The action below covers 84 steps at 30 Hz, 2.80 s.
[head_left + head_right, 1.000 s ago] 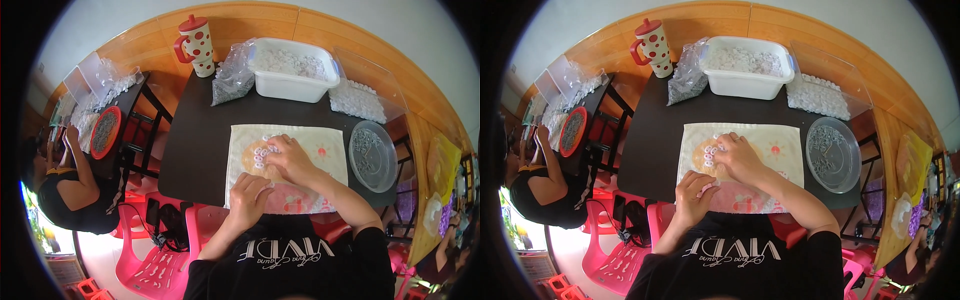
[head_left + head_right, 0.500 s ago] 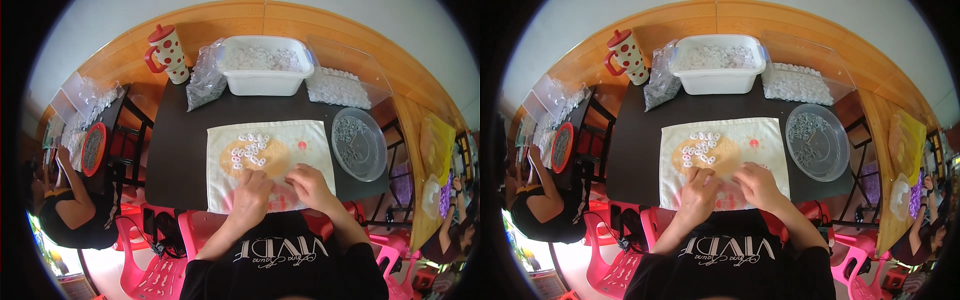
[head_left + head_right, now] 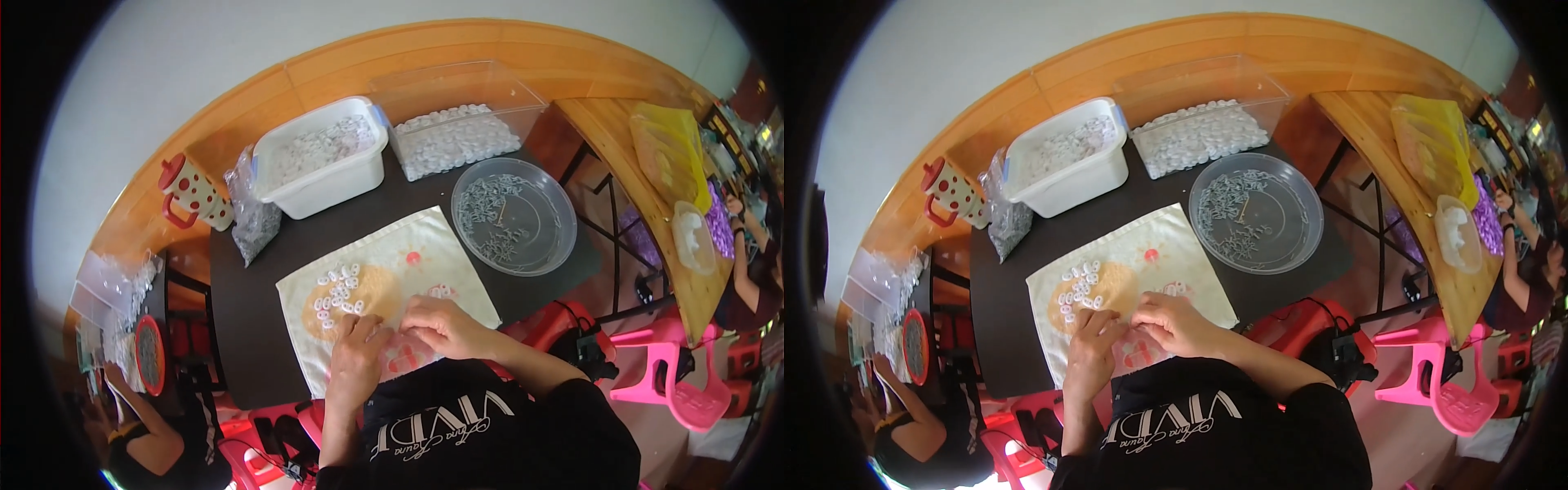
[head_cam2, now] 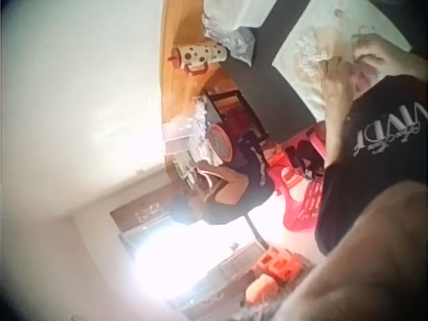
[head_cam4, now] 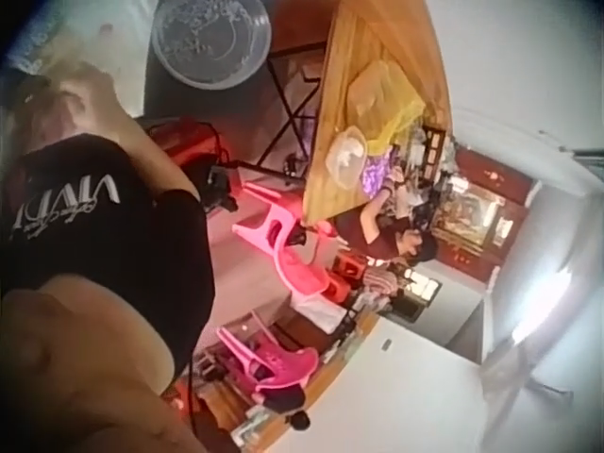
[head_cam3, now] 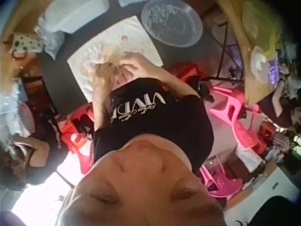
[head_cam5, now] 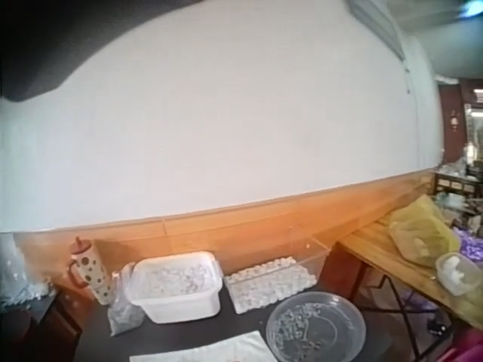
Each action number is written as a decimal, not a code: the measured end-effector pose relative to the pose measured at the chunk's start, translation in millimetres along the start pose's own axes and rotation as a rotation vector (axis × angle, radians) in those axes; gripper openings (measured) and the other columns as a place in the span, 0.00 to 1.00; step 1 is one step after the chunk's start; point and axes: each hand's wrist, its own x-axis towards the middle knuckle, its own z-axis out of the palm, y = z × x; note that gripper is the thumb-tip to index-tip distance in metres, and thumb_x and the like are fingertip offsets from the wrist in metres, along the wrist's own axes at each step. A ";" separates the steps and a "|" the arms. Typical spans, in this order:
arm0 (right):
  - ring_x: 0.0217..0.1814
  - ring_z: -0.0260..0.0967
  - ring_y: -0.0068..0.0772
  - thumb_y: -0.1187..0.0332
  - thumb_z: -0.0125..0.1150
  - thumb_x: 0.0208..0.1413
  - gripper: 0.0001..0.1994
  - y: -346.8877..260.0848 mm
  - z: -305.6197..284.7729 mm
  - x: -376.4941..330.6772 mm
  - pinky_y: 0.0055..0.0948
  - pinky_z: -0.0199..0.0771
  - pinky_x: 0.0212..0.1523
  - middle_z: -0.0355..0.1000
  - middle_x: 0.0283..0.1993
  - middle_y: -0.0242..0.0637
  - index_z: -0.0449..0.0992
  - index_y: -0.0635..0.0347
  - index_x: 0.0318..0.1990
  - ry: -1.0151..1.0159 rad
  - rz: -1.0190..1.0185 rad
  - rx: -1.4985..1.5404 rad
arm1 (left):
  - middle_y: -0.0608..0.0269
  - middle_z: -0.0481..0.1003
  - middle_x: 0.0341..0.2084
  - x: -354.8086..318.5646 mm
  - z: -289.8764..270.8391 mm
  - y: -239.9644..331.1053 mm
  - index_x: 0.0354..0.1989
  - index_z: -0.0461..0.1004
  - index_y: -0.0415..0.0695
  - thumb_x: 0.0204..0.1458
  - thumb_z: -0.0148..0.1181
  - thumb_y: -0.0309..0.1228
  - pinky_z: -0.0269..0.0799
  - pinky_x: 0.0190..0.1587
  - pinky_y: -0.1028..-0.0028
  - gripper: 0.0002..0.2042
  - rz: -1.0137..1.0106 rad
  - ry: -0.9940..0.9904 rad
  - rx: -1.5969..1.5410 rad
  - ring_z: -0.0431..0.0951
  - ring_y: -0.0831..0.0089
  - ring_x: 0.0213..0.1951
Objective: Assembling small white plastic parts by hand at a table.
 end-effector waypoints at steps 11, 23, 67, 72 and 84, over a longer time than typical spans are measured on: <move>0.38 0.76 0.41 0.83 0.59 0.52 0.10 -14.9 3.2 0.4 0.33 0.73 0.37 0.74 0.36 0.42 0.75 0.65 0.42 0.118 0.014 0.184 | 0.60 0.78 0.34 -19.0 28.2 1.2 0.44 0.78 0.34 0.49 0.64 0.12 0.70 0.33 0.81 0.13 -0.286 0.234 -0.831 0.77 0.79 0.32; 0.44 0.70 0.49 0.77 0.63 0.49 0.09 45.7 -155.9 36.6 0.43 0.72 0.44 0.71 0.40 0.43 0.77 0.60 0.40 0.152 0.064 -0.902 | 0.61 0.73 0.37 -8.2 40.4 24.6 0.40 0.77 0.34 0.53 0.56 0.10 0.69 0.37 0.81 0.10 -0.323 0.325 -0.884 0.73 0.80 0.34; 0.33 0.71 0.26 0.83 0.62 0.52 0.05 50.8 -176.0 8.2 0.22 0.68 0.35 0.74 0.33 0.35 0.79 0.66 0.35 0.201 0.323 -0.334 | 0.59 0.74 0.35 -24.4 60.2 10.5 0.40 0.79 0.35 0.49 0.57 0.08 0.69 0.39 0.79 0.13 -0.291 0.292 -0.988 0.74 0.76 0.37; 0.34 0.70 0.23 0.84 0.63 0.51 0.05 -0.6 -123.4 15.1 0.22 0.68 0.34 0.74 0.34 0.35 0.79 0.68 0.35 0.209 0.224 -0.056 | 0.61 0.73 0.36 -20.7 57.7 1.2 0.44 0.78 0.35 0.51 0.57 0.09 0.69 0.41 0.80 0.14 -0.202 0.291 -0.942 0.74 0.77 0.38; 0.31 0.71 0.33 0.85 0.63 0.51 0.07 -13.6 -4.8 19.4 0.30 0.69 0.37 0.76 0.30 0.38 0.78 0.67 0.37 -0.031 0.039 0.059 | 0.63 0.72 0.39 -27.2 61.7 7.9 0.65 0.63 0.38 0.55 0.55 0.10 0.73 0.44 0.78 0.27 -0.393 0.296 -1.360 0.73 0.79 0.41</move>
